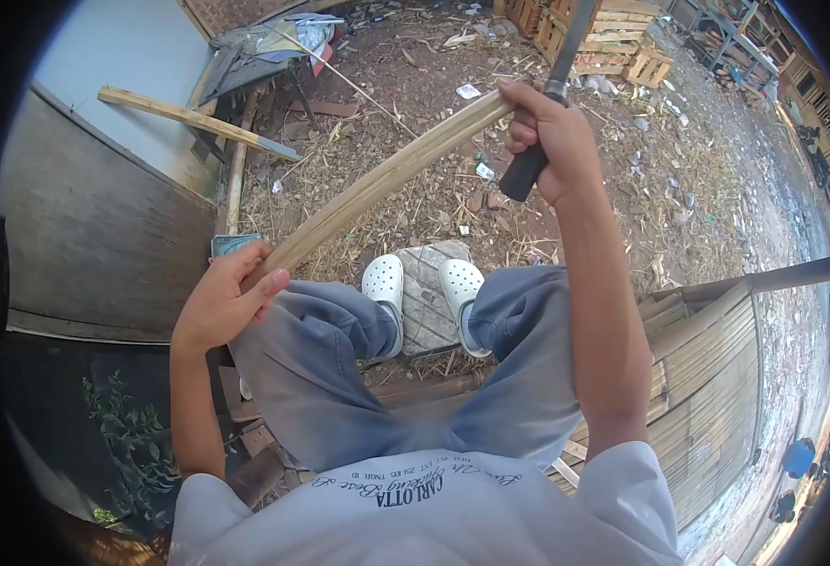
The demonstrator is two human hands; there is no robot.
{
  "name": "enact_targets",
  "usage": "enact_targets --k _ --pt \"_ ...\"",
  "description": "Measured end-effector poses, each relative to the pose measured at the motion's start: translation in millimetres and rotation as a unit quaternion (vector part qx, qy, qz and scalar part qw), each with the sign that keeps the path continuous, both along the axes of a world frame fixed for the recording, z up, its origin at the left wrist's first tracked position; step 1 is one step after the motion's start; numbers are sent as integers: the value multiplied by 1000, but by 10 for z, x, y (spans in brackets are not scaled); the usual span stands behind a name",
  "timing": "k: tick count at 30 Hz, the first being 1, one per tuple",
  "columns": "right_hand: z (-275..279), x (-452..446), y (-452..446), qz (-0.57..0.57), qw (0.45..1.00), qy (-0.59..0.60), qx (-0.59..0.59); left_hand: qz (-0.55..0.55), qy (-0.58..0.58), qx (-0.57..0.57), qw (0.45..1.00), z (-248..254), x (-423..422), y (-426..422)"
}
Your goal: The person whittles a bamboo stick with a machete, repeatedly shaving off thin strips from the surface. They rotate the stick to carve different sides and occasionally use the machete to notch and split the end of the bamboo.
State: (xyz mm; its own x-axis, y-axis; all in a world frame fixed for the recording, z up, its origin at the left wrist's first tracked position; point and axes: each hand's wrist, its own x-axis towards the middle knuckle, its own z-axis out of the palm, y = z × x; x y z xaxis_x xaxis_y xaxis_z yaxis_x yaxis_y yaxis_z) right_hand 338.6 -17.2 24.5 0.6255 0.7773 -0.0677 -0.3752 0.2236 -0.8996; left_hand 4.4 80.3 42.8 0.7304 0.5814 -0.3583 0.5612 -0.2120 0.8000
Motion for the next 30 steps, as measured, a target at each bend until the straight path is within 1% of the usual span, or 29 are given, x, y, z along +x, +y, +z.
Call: enact_targets --k 1,2,3,5,6,8,9,11,12,14,15,17,19,21,22,24,27,29,30 --pt "-15 78 -35 -7 1000 8 0 15 -3 120 993 -22 -133 -21" --pt "-29 131 -62 -15 1000 16 0 31 -6 237 971 -51 -240 -58" --pt "-43 159 -85 -13 1000 14 -3 33 -7 234 972 -94 -321 -119" --pt "-55 178 -117 -12 1000 9 -4 124 -56 312 940 -203 -449 -221" --pt "-29 151 -138 -16 1000 5 -8 129 -57 307 941 -252 -522 -218" --pt "-37 156 -151 -14 1000 5 -11 112 -57 400 908 -362 -670 -229" --pt "-57 168 -167 -16 1000 9 -11 119 -54 394 910 -424 -690 -261" --pt "-102 192 -169 -10 1000 12 -25 141 -69 455 876 -541 -714 -273" --pt "-92 162 -173 -18 999 12 -47 149 -63 447 880 -598 -720 -293" --pt "-75 141 -166 -17 997 -11 -72 154 -99 486 855 -668 -710 -297" --pt "-64 134 -180 -18 995 -33 -88 164 -95 485 854 -679 -730 -296" --pt "-11 96 -208 -76 987 -72 -125 159 -122 435 878 -694 -767 -288" --pt "140 -126 -320 -162 959 -176 -154 164 -132 422 882 -699 -792 -289" --pt "114 -283 -471 -188 938 -264 -120 163 -143 405 888 -687 -804 -274" --pt "58 -364 -518 -188 937 -267 -124 169 -137 394 893 -673 -808 -269" --pt "-122 -519 -564 -198 931 -295 -89 167 -137 380 899 -650 -811 -240" --pt "-191 -517 -580 -134 950 -238 -153 166 -165 345 909 -624 -798 -237" --pt "-165 -512 -550 -109 954 -229 -160 156 -132 379 903 -583 -780 -235" --pt "-199 -509 -526 -99 953 -229 -170 155 -137 380 902 -581 -764 -228"
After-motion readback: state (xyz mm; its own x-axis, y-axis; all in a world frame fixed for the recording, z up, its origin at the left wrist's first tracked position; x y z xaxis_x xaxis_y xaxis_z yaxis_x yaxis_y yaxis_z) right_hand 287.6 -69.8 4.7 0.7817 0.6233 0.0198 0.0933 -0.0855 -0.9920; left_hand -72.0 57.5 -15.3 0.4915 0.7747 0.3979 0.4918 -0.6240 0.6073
